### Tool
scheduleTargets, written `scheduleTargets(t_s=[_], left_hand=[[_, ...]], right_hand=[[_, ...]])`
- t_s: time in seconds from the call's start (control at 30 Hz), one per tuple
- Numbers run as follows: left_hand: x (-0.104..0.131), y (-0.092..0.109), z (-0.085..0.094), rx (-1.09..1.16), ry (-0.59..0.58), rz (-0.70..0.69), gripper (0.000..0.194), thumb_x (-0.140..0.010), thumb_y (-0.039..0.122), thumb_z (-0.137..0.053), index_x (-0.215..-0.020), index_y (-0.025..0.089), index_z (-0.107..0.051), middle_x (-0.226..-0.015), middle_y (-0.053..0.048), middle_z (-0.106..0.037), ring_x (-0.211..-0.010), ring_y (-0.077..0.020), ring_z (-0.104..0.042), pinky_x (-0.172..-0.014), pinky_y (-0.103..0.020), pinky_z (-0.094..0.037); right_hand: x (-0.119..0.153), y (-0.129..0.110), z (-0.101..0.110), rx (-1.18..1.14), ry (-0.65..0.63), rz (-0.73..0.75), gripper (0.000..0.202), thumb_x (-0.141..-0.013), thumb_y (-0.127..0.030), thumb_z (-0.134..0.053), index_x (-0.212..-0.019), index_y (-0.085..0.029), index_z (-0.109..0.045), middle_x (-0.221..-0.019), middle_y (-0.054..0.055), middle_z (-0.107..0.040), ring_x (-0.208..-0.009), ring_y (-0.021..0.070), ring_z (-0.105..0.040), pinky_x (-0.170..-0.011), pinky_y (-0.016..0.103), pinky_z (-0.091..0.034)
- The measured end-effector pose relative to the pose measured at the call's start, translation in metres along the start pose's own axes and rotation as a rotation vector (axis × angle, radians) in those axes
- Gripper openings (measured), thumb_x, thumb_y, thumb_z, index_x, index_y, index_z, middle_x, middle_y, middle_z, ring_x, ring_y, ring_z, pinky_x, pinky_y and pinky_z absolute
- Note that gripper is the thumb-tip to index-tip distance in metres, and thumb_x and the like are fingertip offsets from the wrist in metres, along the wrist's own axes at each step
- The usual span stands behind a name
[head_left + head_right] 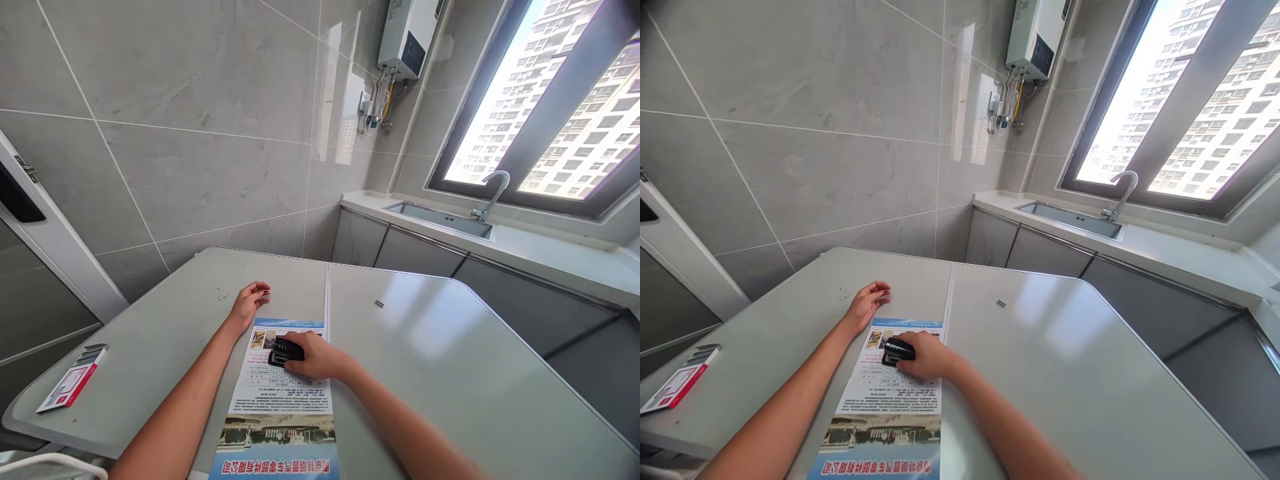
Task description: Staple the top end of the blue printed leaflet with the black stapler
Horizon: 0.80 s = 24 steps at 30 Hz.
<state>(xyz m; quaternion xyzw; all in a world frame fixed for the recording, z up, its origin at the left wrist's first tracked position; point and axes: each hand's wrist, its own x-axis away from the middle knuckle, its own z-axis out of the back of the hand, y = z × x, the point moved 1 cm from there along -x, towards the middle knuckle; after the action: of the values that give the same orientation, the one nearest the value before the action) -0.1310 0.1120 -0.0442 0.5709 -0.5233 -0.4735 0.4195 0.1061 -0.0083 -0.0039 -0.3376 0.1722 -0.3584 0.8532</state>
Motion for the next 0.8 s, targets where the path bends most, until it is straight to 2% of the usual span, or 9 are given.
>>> scheduleTargets(t_s=[0.1, 0.2, 0.3, 0.33, 0.4, 0.47, 0.53, 0.67, 0.8], left_hand=[[-0.003, 0.000, 0.007, -0.044, 0.013, -0.028, 0.030, -0.070, 0.037, -0.074, -0.091, 0.016, -0.070, -0.101, -0.009, -0.069, -0.090, -0.0200, -0.067, -0.078, -0.033, -0.056], [-0.002, -0.001, 0.003, -0.151, -0.031, -0.055, 0.026, -0.074, 0.037, -0.071, -0.091, 0.017, -0.072, -0.100, -0.008, -0.070, -0.089, -0.0202, -0.066, -0.080, -0.033, -0.055], [0.005, 0.001, -0.008, -0.288, -0.131, -0.083, 0.020, -0.074, 0.036, -0.072, -0.086, 0.020, -0.077, -0.095, -0.007, -0.073, -0.089, -0.0219, -0.065, -0.082, -0.034, -0.052], [0.008, 0.002, -0.012, -0.333, -0.176, -0.096, 0.018, -0.073, 0.037, -0.074, -0.082, 0.021, -0.078, -0.092, -0.006, -0.074, -0.089, -0.0224, -0.064, -0.084, -0.035, -0.052], [0.015, 0.007, -0.019, -0.480, -0.294, -0.155, 0.016, -0.073, 0.039, -0.077, -0.078, 0.023, -0.079, -0.087, -0.005, -0.074, -0.088, -0.0234, -0.064, -0.087, -0.036, -0.050], [0.023, 0.013, -0.026, -0.718, -0.430, -0.267, 0.016, -0.077, 0.041, -0.077, -0.082, 0.026, -0.080, -0.088, -0.005, -0.074, -0.090, -0.0241, -0.064, -0.091, -0.037, -0.047], [0.028, 0.017, -0.031, -0.917, -0.527, -0.352, 0.015, -0.081, 0.041, -0.075, -0.087, 0.028, -0.080, -0.093, -0.004, -0.075, -0.091, -0.0242, -0.066, -0.094, -0.038, -0.044], [0.034, 0.021, -0.036, -1.042, -0.588, -0.382, 0.009, -0.085, 0.034, -0.071, -0.090, 0.028, -0.077, -0.094, -0.004, -0.075, -0.090, -0.0238, -0.067, -0.093, -0.038, -0.041], [0.033, 0.019, -0.037, -1.055, -0.586, -0.409, 0.004, -0.086, 0.029, -0.071, -0.086, 0.026, -0.073, -0.090, -0.003, -0.073, -0.091, -0.0235, -0.065, -0.091, -0.038, -0.039]], right_hand=[[-0.010, -0.003, -0.006, 0.000, 0.018, 0.001, 0.031, -0.081, -0.030, -0.074, -0.112, -0.024, -0.069, -0.093, 0.000, -0.072, -0.079, 0.0174, -0.062, -0.069, 0.026, -0.041], [-0.011, -0.001, -0.002, -0.137, 0.043, 0.056, 0.048, -0.082, -0.040, -0.078, -0.126, -0.027, -0.066, -0.110, 0.002, -0.074, -0.092, 0.0203, -0.066, -0.078, 0.028, -0.047], [-0.003, 0.018, 0.015, -0.222, 0.256, -0.029, 0.039, -0.094, -0.047, -0.063, -0.127, -0.027, -0.067, -0.120, 0.004, -0.072, -0.100, 0.0204, -0.066, -0.085, 0.031, -0.051], [0.002, 0.028, 0.023, -0.177, 0.357, -0.111, 0.032, -0.096, -0.044, -0.058, -0.119, -0.025, -0.070, -0.114, 0.005, -0.074, -0.094, 0.0198, -0.066, -0.084, 0.032, -0.051], [0.012, 0.051, 0.039, -0.031, 0.483, -0.249, 0.019, -0.089, -0.035, -0.063, -0.098, -0.022, -0.075, -0.096, 0.004, -0.075, -0.082, 0.0194, -0.063, -0.083, 0.036, -0.051], [0.020, 0.070, 0.049, 0.036, 0.509, -0.309, 0.010, -0.080, -0.027, -0.068, -0.085, -0.022, -0.075, -0.088, 0.004, -0.073, -0.076, 0.0192, -0.059, -0.084, 0.038, -0.049], [0.025, 0.083, 0.052, 0.057, 0.510, -0.337, 0.008, -0.078, -0.025, -0.068, -0.081, -0.022, -0.075, -0.084, 0.004, -0.072, -0.074, 0.0193, -0.058, -0.080, 0.037, -0.049], [0.022, 0.092, 0.042, 0.072, 0.524, -0.349, 0.012, -0.081, -0.027, -0.066, -0.081, -0.022, -0.076, -0.084, 0.005, -0.071, -0.076, 0.0204, -0.060, -0.078, 0.035, -0.048], [0.015, 0.092, 0.034, 0.071, 0.546, -0.332, 0.014, -0.084, -0.028, -0.065, -0.082, -0.021, -0.077, -0.084, 0.006, -0.070, -0.077, 0.0202, -0.060, -0.078, 0.035, -0.047]])
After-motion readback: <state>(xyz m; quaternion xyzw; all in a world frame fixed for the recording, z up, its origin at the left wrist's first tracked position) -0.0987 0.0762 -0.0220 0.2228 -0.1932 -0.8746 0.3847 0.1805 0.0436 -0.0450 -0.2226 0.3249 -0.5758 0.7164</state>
